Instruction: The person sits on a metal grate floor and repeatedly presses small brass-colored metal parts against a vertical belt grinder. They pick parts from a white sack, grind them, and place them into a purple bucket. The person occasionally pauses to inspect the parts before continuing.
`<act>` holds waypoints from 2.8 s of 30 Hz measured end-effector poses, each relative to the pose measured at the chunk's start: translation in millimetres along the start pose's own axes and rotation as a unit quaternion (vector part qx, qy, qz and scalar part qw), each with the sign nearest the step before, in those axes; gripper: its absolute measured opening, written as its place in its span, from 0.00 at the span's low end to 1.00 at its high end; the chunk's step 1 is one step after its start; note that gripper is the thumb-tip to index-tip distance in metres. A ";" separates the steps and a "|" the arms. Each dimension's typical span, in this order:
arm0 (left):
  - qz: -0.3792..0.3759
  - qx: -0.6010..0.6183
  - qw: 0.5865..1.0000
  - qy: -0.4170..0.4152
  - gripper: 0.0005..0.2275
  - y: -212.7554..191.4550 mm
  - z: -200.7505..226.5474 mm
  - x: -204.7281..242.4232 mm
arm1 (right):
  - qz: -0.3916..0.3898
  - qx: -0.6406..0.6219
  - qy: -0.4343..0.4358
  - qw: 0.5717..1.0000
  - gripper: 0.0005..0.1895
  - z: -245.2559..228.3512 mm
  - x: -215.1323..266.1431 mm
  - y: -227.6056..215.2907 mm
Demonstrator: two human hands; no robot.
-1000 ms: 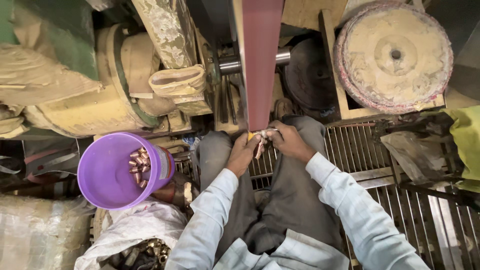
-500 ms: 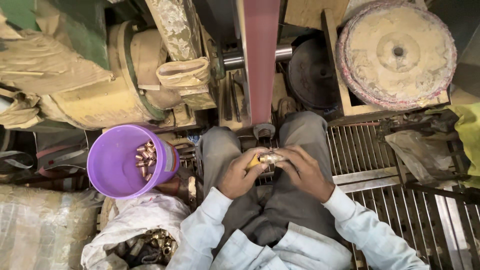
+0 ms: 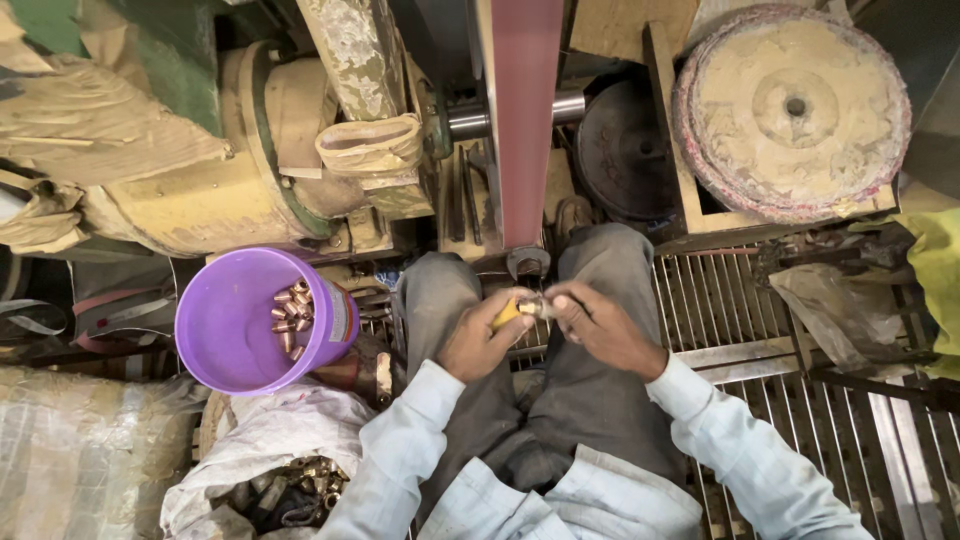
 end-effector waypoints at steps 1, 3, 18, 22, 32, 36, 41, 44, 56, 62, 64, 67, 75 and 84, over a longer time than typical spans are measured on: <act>-0.003 0.051 0.999 -0.013 0.16 3.0 -7.0 -3.1 | 0.000 0.021 -0.005 1.000 0.17 -4.3 -0.9 -0.9; -0.009 0.152 0.988 -0.037 0.15 9.7 -22.2 -13.0 | 0.011 0.043 -0.028 0.999 0.18 -10.9 -6.6 -3.1; 0.037 0.298 0.943 -0.144 0.11 21.3 -83.6 -74.0 | 0.003 -0.013 -0.018 1.000 0.11 35.2 -81.8 -24.0; 0.044 0.330 0.931 -0.149 0.10 25.1 -90.9 -76.3 | -0.005 -0.033 -0.010 0.999 0.11 49.0 -90.7 -24.5; 0.050 0.378 0.909 -0.166 0.10 30.1 -102.0 -82.7 | -0.037 -0.141 0.093 0.985 0.11 70.1 -103.8 -21.9; 0.047 0.390 0.902 -0.180 0.11 27.8 -99.4 -85.2 | -0.055 -0.227 0.141 0.962 0.12 66.9 -105.7 -22.5; 0.039 0.310 0.942 -0.124 0.11 21.3 -81.0 -66.9 | -0.029 0.033 0.014 0.999 0.11 39.9 -87.2 -26.4; 0.045 0.256 0.962 -0.086 0.11 18.1 -68.9 -62.5 | 0.076 0.169 -0.264 0.946 0.12 2.1 -61.0 -25.8; 0.056 0.292 0.947 -0.122 0.10 21.3 -82.2 -72.6 | 0.104 0.164 -0.223 0.955 0.10 -0.5 -72.8 -24.8; 0.060 0.313 0.939 -0.130 0.09 25.8 -88.6 -75.8 | 0.059 0.106 -0.082 0.989 0.10 24.3 -83.7 -27.1; 0.062 0.315 0.938 -0.134 0.09 26.3 -88.3 -76.1 | 0.047 0.087 -0.060 0.993 0.11 32.9 -86.7 -27.6; 0.067 0.315 0.936 -0.142 0.09 26.0 -86.2 -76.3 | 0.027 0.049 -0.024 0.998 0.13 46.5 -92.9 -26.8; 0.064 0.321 0.932 -0.155 0.10 27.6 -90.4 -77.1 | -0.060 -0.164 0.103 0.979 0.21 75.2 -105.9 -26.5; 0.064 0.292 0.938 -0.174 0.12 22.6 -78.6 -77.2 | -0.110 -0.240 0.245 0.933 0.21 64.0 -111.1 -28.6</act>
Point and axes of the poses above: each hand's wrist, its own x-axis away from the middle knuckle, its own y-axis out of the palm, z = x × y, the point moved 5 cm from there along -x, towards the middle knuckle, and after that the axes turned 2 degrees about -x, right-handed, at the moved point
